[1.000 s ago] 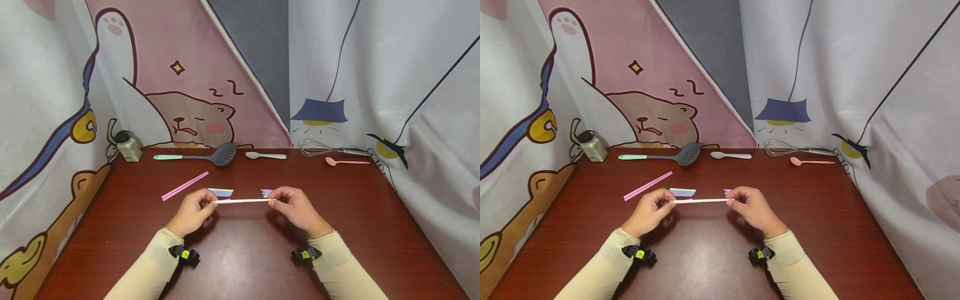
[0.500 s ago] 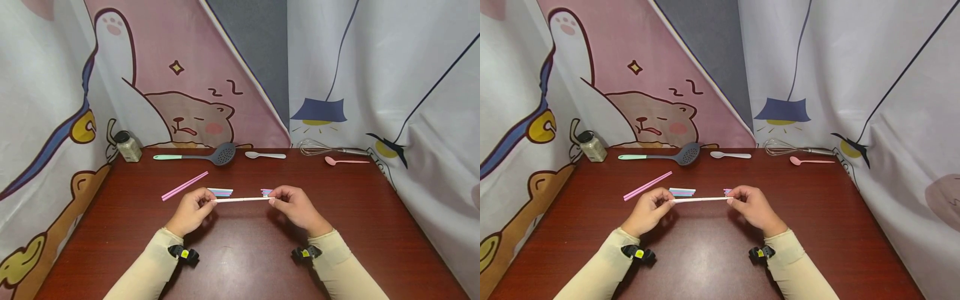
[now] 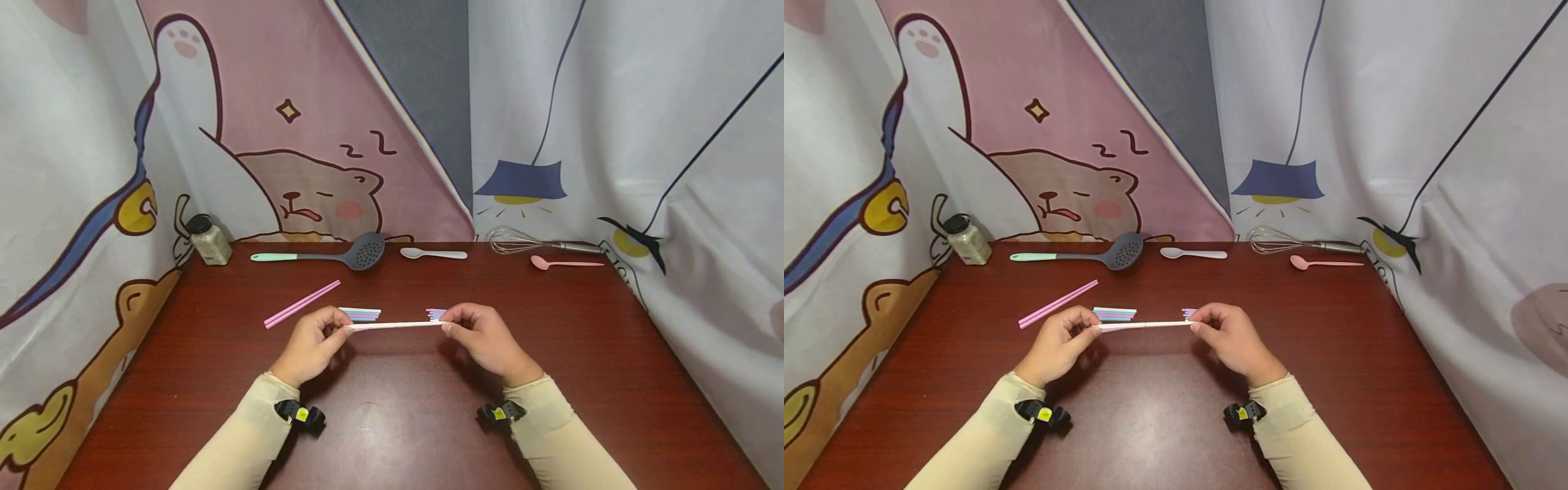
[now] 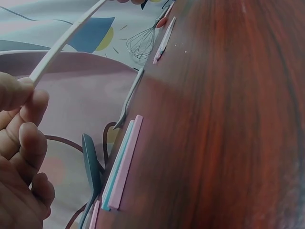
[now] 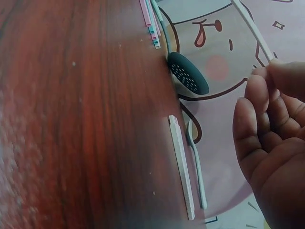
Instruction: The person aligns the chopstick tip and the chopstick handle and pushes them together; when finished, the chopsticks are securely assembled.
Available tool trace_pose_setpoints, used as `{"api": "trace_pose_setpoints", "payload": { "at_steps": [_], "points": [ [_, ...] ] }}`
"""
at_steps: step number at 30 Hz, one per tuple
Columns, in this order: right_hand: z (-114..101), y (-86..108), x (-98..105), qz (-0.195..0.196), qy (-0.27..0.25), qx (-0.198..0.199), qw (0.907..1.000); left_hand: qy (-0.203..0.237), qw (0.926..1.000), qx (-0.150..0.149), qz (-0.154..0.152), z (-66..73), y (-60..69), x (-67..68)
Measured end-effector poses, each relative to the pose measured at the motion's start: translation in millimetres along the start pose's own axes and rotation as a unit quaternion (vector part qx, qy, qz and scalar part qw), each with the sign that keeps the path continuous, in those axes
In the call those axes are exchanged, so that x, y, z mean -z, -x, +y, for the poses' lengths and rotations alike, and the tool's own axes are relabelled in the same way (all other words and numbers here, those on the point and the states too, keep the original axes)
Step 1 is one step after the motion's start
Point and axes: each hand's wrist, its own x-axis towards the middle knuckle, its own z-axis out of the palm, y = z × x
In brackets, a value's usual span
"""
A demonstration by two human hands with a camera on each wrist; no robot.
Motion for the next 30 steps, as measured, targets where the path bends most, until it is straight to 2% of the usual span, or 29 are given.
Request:
{"api": "trace_pose_setpoints", "payload": {
  "at_steps": [11,19,30],
  "points": [
    [-1.8,0.9,-5.5,0.021,-0.014,0.003,0.9997,0.004,0.9998,-0.019,0.001,0.8,0.7,-2.4],
    [-2.0,1.4,-9.1,0.019,-0.012,0.018,0.9996,0.001,0.9996,-0.029,0.004,-1.3,1.4,-0.2],
    [-4.9,2.2,-9.9,0.022,-0.007,0.01,0.9997,-0.005,0.9995,-0.027,0.017,-1.4,1.8,-4.0]
  ]
}}
